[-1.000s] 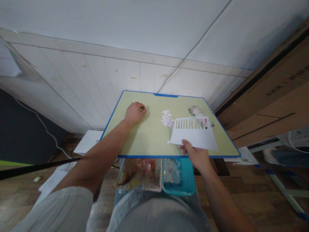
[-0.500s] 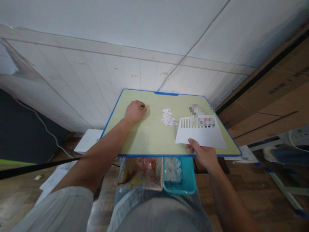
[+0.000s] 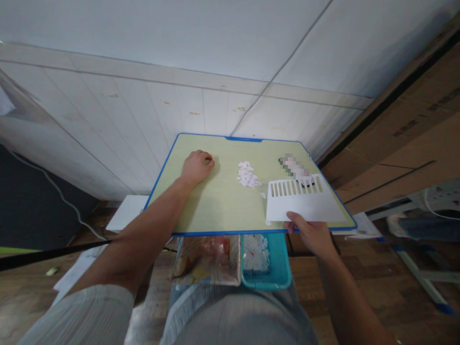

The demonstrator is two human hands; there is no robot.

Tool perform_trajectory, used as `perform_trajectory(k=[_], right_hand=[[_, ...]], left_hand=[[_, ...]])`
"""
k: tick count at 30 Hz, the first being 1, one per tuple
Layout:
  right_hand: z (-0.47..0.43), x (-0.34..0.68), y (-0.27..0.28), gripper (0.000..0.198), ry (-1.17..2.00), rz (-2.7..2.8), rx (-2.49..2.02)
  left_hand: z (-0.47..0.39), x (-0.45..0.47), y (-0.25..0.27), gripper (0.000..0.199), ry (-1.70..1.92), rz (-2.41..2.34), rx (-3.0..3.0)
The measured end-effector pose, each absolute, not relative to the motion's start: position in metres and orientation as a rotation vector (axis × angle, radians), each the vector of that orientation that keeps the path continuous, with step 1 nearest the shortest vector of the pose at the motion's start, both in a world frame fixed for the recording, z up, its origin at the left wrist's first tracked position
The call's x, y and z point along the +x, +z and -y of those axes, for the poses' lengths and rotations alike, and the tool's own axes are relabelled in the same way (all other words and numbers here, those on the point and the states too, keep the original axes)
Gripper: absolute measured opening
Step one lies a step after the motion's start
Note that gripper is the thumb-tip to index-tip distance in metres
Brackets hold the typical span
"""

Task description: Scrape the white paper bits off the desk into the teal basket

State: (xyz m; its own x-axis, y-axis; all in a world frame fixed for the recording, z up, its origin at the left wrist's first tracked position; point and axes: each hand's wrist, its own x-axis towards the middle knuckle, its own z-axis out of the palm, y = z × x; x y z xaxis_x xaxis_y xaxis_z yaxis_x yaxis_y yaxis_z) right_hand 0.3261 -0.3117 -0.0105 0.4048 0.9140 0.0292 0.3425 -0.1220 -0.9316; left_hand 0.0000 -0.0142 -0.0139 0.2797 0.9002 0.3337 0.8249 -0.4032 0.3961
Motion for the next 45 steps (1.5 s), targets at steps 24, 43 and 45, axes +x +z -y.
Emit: perform_trajectory(k=[24,43,45], right_hand=[[0.317,0.335,-0.014,0.044,0.788,1.105,-1.614],[0.247,0.331,-0.028,0.049,0.588,0.97,-1.624],[0.245,0.333,-0.03,0.048,0.577,0.996,-1.626]], left_hand=[[0.002,-0.005,-0.024,0.034,0.853,-1.61,2.428],[0.003,-0.005,-0.022,0.033,0.831,-1.575,2.416],[0.003,-0.005,-0.022,0.033,0.845,-1.572,2.408]])
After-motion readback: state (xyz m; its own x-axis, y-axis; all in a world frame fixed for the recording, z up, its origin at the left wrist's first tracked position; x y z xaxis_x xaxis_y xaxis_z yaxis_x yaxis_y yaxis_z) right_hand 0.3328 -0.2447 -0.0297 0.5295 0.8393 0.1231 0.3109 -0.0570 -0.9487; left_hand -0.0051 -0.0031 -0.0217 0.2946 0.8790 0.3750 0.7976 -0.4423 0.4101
